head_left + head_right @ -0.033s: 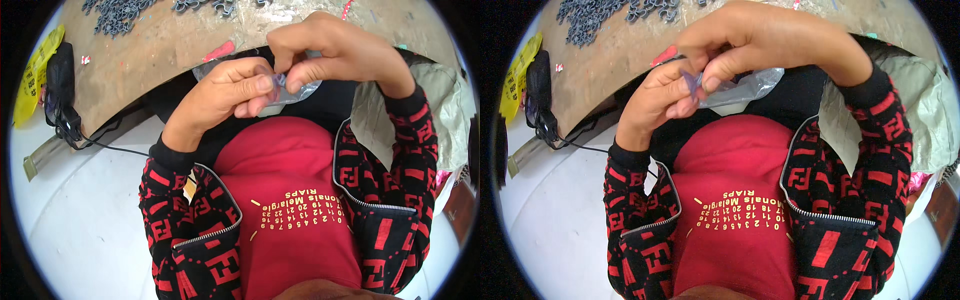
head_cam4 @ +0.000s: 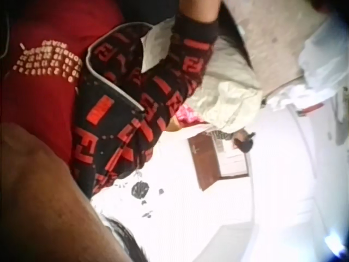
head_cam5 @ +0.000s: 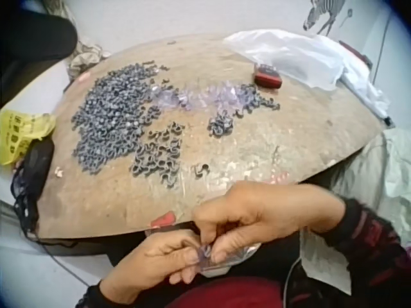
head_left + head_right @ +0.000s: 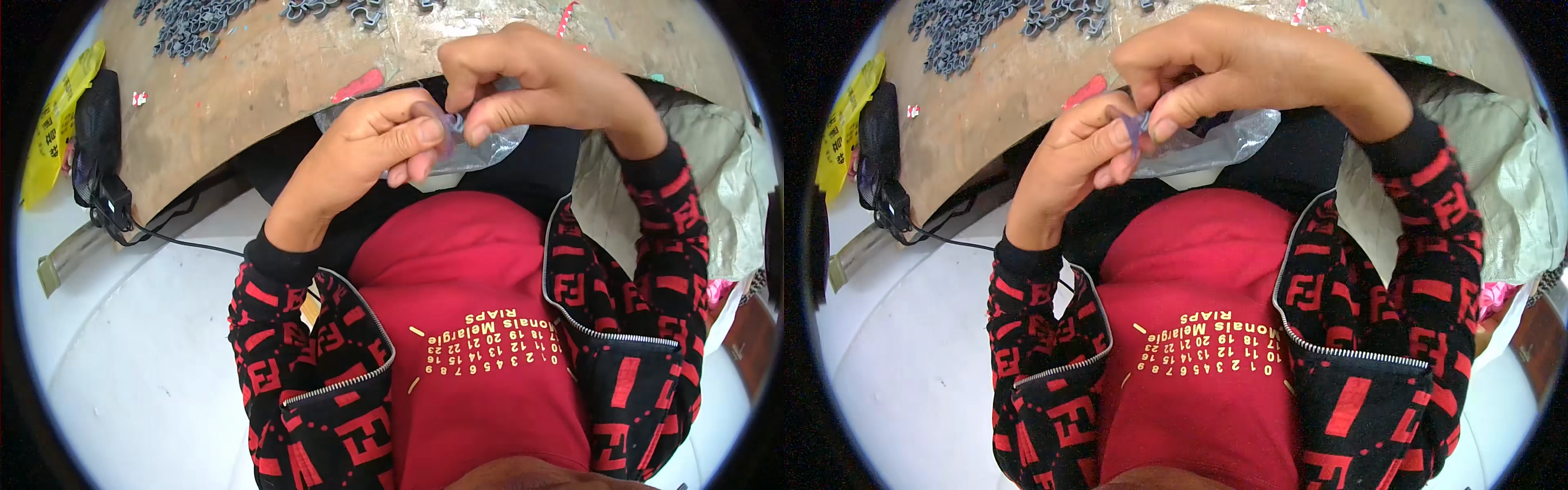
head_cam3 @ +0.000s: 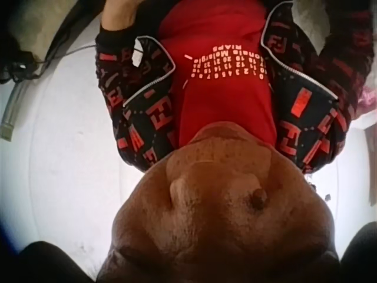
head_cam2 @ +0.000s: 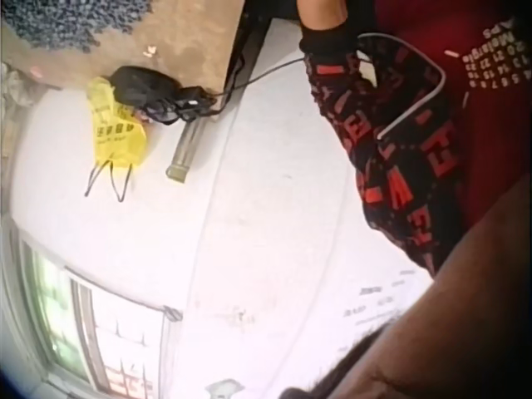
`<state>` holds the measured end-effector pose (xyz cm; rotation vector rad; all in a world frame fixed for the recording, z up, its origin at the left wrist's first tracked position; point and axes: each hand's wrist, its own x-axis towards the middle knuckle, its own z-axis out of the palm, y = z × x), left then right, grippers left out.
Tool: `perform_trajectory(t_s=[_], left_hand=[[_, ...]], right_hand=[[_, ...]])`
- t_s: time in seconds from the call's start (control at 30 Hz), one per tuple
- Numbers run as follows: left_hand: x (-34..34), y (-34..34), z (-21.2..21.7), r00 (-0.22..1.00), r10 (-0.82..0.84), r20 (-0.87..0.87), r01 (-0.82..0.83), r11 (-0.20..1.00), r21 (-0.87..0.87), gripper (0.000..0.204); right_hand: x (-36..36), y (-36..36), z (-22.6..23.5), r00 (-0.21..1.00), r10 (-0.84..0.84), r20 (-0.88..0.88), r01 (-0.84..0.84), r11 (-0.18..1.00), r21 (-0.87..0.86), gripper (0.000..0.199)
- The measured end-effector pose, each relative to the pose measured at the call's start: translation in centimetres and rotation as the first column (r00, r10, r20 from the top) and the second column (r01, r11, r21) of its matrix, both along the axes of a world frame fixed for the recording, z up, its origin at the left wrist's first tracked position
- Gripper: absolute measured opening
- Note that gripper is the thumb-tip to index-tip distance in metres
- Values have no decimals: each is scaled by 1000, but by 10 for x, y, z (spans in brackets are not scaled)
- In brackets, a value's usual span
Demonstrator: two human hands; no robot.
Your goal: Assembling small plastic components and placing them into a small transparent plastic bag.
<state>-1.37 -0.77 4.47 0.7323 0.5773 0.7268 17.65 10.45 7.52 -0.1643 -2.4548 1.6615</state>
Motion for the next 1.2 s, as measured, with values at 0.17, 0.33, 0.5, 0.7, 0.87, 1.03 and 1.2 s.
perform_trajectory(t_s=[0.17, 0.33, 0.5, 0.7, 0.87, 1.03, 1.2], left_hand=[[3, 2, 6, 701, 476, -531, -18, 756, 654, 11], [3, 4, 8, 607, 689, -397, 160, 383, 910, 5], [-3, 8, 18, 914, 28, -406, 84, 963, 256, 14], [-2, 7, 10, 947, -144, -289, 187, 974, 126, 19], [6, 0, 0, 867, 285, -409, -97, 901, 423, 15], [-2, 5, 4, 890, 120, -441, -10, 970, 243, 13], [10, -6, 3, 815, 344, -467, -76, 861, 503, 10]], right_hand=[[6, -45, -49, 939, -333, 84, 301, 681, -668, 29], [1, -58, -54, 897, -437, -58, 150, 426, -892, 28], [12, -11, -11, 984, -178, -16, 156, 898, -412, 26], [-2, -4, 16, 975, 166, 146, -167, 986, -8, 28], [17, -20, -26, 984, -164, 73, 178, 940, -290, 21], [15, -25, -32, 974, -223, 37, 221, 901, -374, 20], [17, -26, -31, 965, -233, 122, 263, 828, -495, 22]])
